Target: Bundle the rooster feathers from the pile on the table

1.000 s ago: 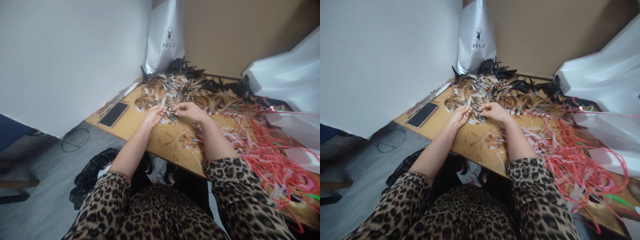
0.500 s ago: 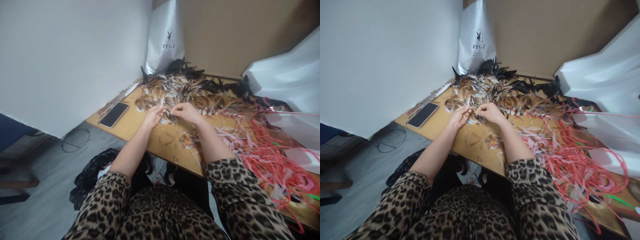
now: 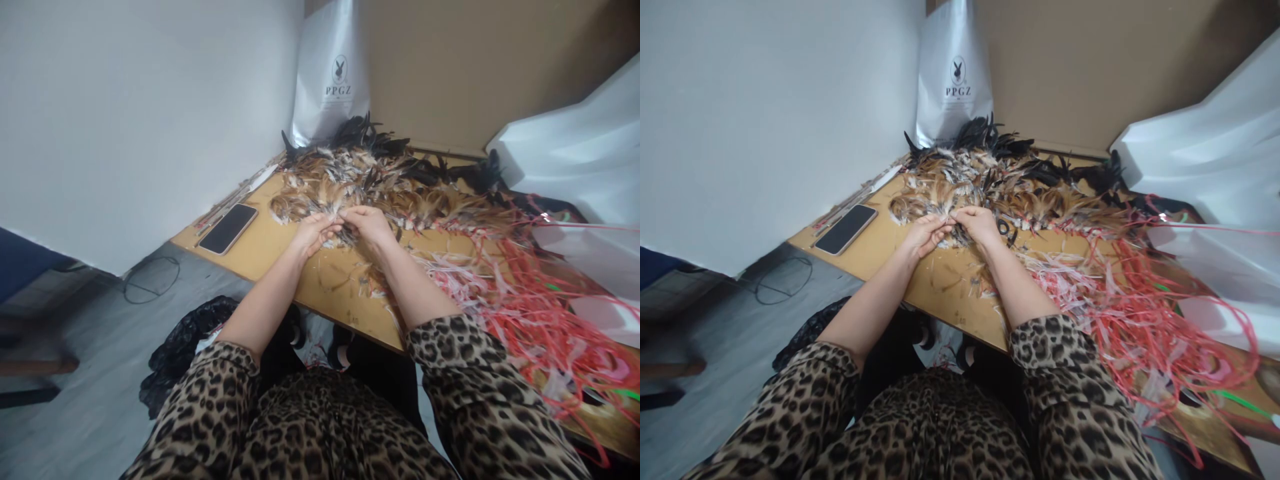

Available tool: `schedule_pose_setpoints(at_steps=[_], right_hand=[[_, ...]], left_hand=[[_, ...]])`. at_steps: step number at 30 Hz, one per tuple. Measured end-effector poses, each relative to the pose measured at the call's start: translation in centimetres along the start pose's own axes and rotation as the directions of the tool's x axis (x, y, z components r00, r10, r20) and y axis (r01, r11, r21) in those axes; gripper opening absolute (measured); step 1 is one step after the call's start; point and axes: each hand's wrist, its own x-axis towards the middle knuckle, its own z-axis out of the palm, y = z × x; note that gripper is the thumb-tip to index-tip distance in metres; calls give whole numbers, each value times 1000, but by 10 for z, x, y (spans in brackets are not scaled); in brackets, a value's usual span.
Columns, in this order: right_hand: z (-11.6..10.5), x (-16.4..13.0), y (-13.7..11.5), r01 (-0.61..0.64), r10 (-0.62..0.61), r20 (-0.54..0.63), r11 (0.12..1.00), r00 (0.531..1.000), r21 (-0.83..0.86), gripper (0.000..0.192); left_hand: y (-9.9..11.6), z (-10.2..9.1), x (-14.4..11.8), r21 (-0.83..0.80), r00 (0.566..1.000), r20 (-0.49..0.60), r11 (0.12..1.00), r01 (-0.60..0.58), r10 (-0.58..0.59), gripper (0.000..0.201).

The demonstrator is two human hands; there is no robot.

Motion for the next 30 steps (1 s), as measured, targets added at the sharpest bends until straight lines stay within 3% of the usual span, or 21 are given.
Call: schedule_pose_setpoints(at_steps=[7,11,23,26,30], right_hand=[[6,-3,1,89,-94,-65,993,993,-73,25],[6,-2,2,100,-102,-46,994,994,-52,26],[2,1,7,-24,20,34,995,999,98,31],[-2,3,7,11,-11,34,1000,999,8,29],[-18,10,7,188,-174,71,922,982,-338,22]], left_hand=[[-4,0,4,57,998,-53,998,-25,28,8],[-5,0,4,93,998,-44,994,-50,54,11],[-6,-1,1,216,997,61,975,-52,40,20],[-4,-2,1,218,996,45,972,-86,78,19],[1,-4,4,127,983,-105,982,-139,153,15]])
